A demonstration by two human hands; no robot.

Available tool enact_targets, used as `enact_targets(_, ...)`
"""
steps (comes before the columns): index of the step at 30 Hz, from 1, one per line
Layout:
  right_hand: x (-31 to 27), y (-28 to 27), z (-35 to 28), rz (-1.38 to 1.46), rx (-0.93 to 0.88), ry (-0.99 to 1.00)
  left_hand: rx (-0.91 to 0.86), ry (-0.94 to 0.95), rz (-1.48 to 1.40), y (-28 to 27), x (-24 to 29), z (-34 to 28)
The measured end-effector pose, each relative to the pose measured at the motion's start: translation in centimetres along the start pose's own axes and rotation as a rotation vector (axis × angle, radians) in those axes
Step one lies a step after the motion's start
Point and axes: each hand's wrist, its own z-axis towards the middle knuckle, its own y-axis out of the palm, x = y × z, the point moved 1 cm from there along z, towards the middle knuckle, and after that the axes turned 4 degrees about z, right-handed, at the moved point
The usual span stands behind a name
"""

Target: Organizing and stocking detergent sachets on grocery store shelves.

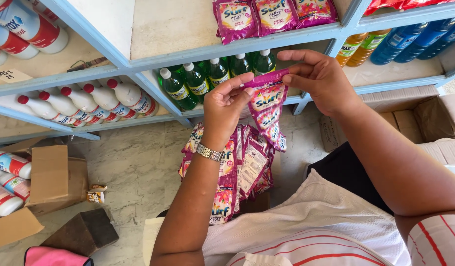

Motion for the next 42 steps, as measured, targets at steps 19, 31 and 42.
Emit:
enact_targets(19,-0.3,0.2,-0.5,-0.168,0.018,-0.083,0.043,0.145,0.567,1.0,3.8,-0.3)
enact_targets(31,-2.1,1.4,-0.8,-0.795,0.016,-0.416,0.077,0.31,0.881,1.3,4.0,-0.8)
enact_targets(42,1.2,-0.5,0.2,-0.494,-0.459,0.276,0.034,0.439,0.71,2.2,5.7,-1.3)
